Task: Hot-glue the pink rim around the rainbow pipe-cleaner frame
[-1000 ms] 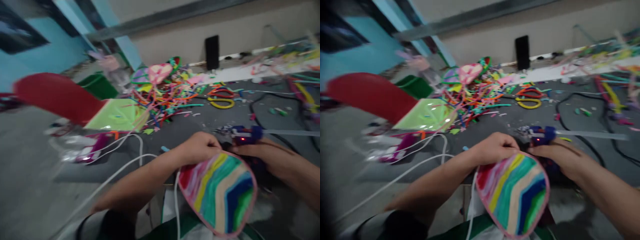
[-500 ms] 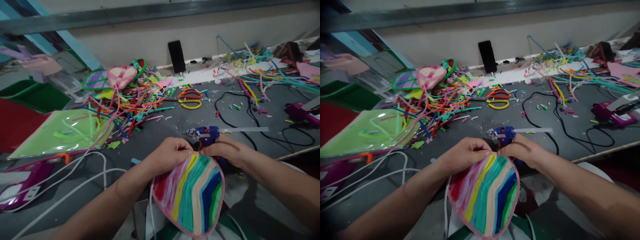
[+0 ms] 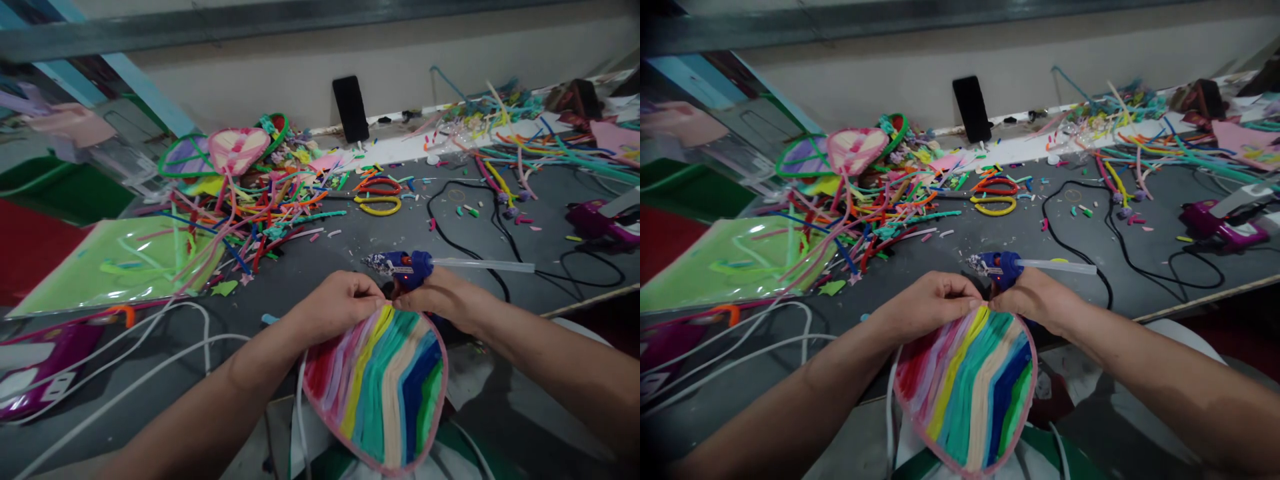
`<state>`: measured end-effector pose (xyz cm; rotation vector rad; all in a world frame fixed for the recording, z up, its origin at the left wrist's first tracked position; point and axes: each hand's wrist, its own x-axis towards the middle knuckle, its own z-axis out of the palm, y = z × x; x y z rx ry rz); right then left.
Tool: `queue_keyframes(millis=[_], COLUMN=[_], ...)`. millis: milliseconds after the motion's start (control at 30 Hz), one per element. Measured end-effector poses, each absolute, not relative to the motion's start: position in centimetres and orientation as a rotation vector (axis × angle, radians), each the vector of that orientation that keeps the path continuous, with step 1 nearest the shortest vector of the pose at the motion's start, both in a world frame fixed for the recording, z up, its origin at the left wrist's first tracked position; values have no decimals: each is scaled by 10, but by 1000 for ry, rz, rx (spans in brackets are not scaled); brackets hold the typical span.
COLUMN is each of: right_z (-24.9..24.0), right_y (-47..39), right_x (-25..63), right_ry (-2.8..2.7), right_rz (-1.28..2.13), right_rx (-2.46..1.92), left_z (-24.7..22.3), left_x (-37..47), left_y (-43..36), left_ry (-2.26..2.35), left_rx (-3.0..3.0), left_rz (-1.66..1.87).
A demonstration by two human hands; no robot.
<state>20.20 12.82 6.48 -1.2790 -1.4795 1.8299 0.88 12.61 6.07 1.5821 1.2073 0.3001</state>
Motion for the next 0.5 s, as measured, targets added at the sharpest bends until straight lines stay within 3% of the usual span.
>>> queue_keyframes(millis=[500], right_z=[68], right_y=[127], right_x=[200], right_ry=[-1507], right_rz=[1825], right_rx=[-1289], left_z=[59], left_x=[10], left_y=[127], left_ry=[1235], left_rx=[1404], left_rz=[291])
